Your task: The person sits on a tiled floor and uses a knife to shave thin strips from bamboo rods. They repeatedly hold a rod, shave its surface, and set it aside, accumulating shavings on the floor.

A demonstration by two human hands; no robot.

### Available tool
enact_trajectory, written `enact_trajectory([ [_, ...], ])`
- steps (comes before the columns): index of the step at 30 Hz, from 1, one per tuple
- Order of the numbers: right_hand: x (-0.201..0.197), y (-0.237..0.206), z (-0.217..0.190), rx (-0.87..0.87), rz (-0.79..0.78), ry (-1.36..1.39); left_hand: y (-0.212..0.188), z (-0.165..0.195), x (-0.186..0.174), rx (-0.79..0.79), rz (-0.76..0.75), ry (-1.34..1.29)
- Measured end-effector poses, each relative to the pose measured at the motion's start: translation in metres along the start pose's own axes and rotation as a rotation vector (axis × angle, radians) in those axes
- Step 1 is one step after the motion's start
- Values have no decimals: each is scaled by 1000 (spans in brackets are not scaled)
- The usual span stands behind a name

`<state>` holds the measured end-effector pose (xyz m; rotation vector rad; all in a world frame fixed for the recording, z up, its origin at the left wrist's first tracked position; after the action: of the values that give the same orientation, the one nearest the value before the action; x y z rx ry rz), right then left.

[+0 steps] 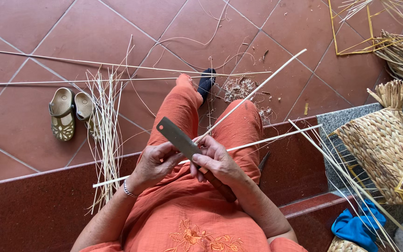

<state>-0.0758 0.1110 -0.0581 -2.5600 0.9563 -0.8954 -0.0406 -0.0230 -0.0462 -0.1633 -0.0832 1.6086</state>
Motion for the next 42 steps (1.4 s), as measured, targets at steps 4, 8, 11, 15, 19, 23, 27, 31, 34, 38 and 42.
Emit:
enact_trajectory([
  [4,-10,-3,-11,-45,9,105,-6,6,-4,17,-3,57],
  [8,-17,-4,-23,-101,19,126,-15,23,-14,196,-21,63],
  [11,-21,-4,-29,-126,51,125,-21,8,-27,88,-17,185],
  [15,-33,-6,-40,-156,140,142,-35,0,-46,76,10,161],
  [19,-40,-8,-57,-226,143,72,-45,-18,-66,1,30,148],
  [23,-49,-8,-60,-232,198,81,-50,-31,-90,-68,74,158],
  [27,-49,-2,-52,-231,224,71,-48,-28,-99,-73,75,326],
  [31,-38,9,-40,-228,201,0,-31,-12,-76,30,10,509],
  [34,-18,17,-22,-192,133,-21,-13,7,-43,155,22,496],
  [38,-5,21,-7,-126,87,-20,6,22,-19,171,106,314],
  [42,-13,17,-11,-107,71,4,11,36,-11,229,97,330],
])
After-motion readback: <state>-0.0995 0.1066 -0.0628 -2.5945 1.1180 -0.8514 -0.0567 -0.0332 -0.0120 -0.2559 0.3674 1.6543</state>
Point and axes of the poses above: each hand's wrist, its own y-axis towards the middle knuckle, its own x-axis out of the palm, z = x × y, the point moved 10 cm from there along y, towards the middle knuckle, and after that the axes turned 4 degrees about z, right-handed, at the moved point
